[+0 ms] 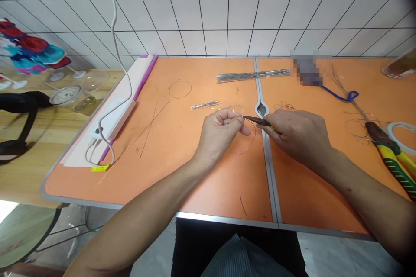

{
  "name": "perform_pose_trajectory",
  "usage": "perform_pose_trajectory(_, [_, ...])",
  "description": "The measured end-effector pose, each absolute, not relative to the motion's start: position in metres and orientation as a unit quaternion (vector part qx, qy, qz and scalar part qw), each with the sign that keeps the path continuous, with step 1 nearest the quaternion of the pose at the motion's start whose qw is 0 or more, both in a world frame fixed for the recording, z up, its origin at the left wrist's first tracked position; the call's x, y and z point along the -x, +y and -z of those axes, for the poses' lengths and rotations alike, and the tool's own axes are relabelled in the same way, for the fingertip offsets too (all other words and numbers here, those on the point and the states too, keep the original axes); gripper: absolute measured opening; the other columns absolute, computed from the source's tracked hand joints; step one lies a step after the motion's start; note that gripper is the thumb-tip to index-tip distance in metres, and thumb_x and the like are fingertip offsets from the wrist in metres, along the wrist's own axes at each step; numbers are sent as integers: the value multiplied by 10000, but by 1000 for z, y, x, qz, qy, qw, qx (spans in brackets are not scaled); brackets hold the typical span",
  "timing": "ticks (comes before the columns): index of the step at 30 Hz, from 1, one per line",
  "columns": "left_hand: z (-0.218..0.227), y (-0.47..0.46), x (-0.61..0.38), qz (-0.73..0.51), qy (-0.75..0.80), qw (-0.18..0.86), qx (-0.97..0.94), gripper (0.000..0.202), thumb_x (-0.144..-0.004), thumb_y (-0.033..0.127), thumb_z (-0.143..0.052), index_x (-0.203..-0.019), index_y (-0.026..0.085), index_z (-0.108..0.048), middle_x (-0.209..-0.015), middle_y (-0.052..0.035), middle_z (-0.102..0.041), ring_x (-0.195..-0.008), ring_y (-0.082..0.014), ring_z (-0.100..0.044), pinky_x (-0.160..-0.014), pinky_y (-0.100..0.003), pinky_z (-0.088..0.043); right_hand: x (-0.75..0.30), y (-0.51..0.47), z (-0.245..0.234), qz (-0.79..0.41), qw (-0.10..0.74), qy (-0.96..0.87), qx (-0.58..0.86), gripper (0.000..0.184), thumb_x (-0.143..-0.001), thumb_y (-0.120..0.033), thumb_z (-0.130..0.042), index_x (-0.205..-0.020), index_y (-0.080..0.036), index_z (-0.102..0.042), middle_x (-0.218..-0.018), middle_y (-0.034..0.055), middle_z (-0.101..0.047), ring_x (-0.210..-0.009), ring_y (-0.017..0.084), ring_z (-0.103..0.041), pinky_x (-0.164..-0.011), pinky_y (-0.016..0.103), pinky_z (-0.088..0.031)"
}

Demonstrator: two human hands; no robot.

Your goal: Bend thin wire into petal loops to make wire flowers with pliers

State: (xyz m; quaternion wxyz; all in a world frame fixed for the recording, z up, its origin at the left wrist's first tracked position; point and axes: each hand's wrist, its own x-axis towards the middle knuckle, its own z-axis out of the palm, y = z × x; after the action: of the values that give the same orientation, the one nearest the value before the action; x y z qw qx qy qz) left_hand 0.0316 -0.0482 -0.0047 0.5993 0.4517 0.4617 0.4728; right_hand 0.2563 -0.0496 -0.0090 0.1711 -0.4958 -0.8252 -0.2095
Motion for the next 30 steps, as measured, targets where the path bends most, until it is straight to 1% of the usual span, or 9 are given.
perform_pose_trajectory(2, [5, -48, -32, -473, 465, 598, -449, 135, -851, 308, -778, -788, 203, -722, -710, -42, -795, -503, -82, -374, -522, -270, -255, -254, -50, 8, 248, 175, -817, 491, 550, -1158, -436, -553, -660, -213, -629, -597, 24, -555, -590, 169, -377, -622, 362, -183])
perform_pose_trajectory(5, [6, -47, -31, -472, 466, 606, -439, 107, -840, 283, -766, -790, 203, -717, -665, -26, -765, -492, -80, -339, -514, -267, -235, -251, -50, 5, 266, 183, -813, 485, 475, -1115, -326, -603, -653, -216, -606, -600, 20, -509, -607, 175, -329, -643, 374, -193])
perform_pose_trajectory(8, [4, -47, -32, -471, 469, 615, -424, 105, -812, 270, -772, -769, 204, -703, -631, -16, -736, -486, -79, -335, -508, -265, -226, -250, -51, 1, 268, 178, -814, 484, 432, -1100, -240, -572, -670, -225, -607, -610, 20, -481, -620, 182, -308, -680, 394, -221])
perform_pose_trajectory(12, [3, -47, -32, -470, 472, 618, -417, 163, -814, 274, -774, -715, 206, -662, -622, -20, -727, -486, -79, -348, -508, -267, -243, -249, -53, -2, 290, 155, -810, 486, 416, -1100, -214, -531, -697, -237, -629, -636, 31, -497, -628, 192, -289, -700, 411, -229])
perform_pose_trajectory(15, [5, -47, -32, -471, 471, 610, -429, 146, -845, 265, -756, -741, 206, -673, -636, -16, -741, -490, -79, -352, -516, -266, -260, -248, -54, 1, 288, 168, -808, 486, 427, -1094, -224, -566, -671, -226, -615, -612, 27, -497, -612, 182, -279, -665, 398, -214])
perform_pose_trajectory(18, [8, -47, -32, -472, 468, 596, -451, 127, -883, 274, -749, -790, 204, -699, -659, -16, -763, -501, -81, -378, -533, -265, -282, -248, -54, 5, 251, 191, -808, 496, 453, -1103, -297, -602, -659, -214, -618, -600, 21, -528, -589, 163, -318, -621, 368, -217])
perform_pose_trajectory(24, [7, -50, -35, -477, 478, 556, -485, 153, -907, 300, -761, -804, 201, -710, -660, -22, -770, -488, -85, -370, -528, -274, -271, -247, -62, 5, 123, 172, -811, 545, 420, -1127, -413, -578, -795, -199, -721, -701, 28, -669, -600, 149, -466, -560, 299, -201])
perform_pose_trajectory(26, [6, -52, -36, -477, 486, 547, -486, 150, -903, 281, -757, -789, 200, -702, -648, -19, -758, -487, -85, -367, -528, -274, -270, -245, -66, 4, 112, 158, -805, 561, 460, -1131, -462, -570, -786, -197, -718, -679, 26, -646, -580, 146, -442, -548, 294, -179])
perform_pose_trajectory(30, [4, -53, -37, -478, 494, 536, -490, 129, -884, 220, -740, -765, 199, -692, -615, -15, -729, -525, -102, -454, -558, -265, -311, -241, -72, 4, 148, 151, -796, 566, 525, -1134, -489, -570, -716, -195, -686, -631, 18, -612, -539, 142, -338, -535, 300, -154])
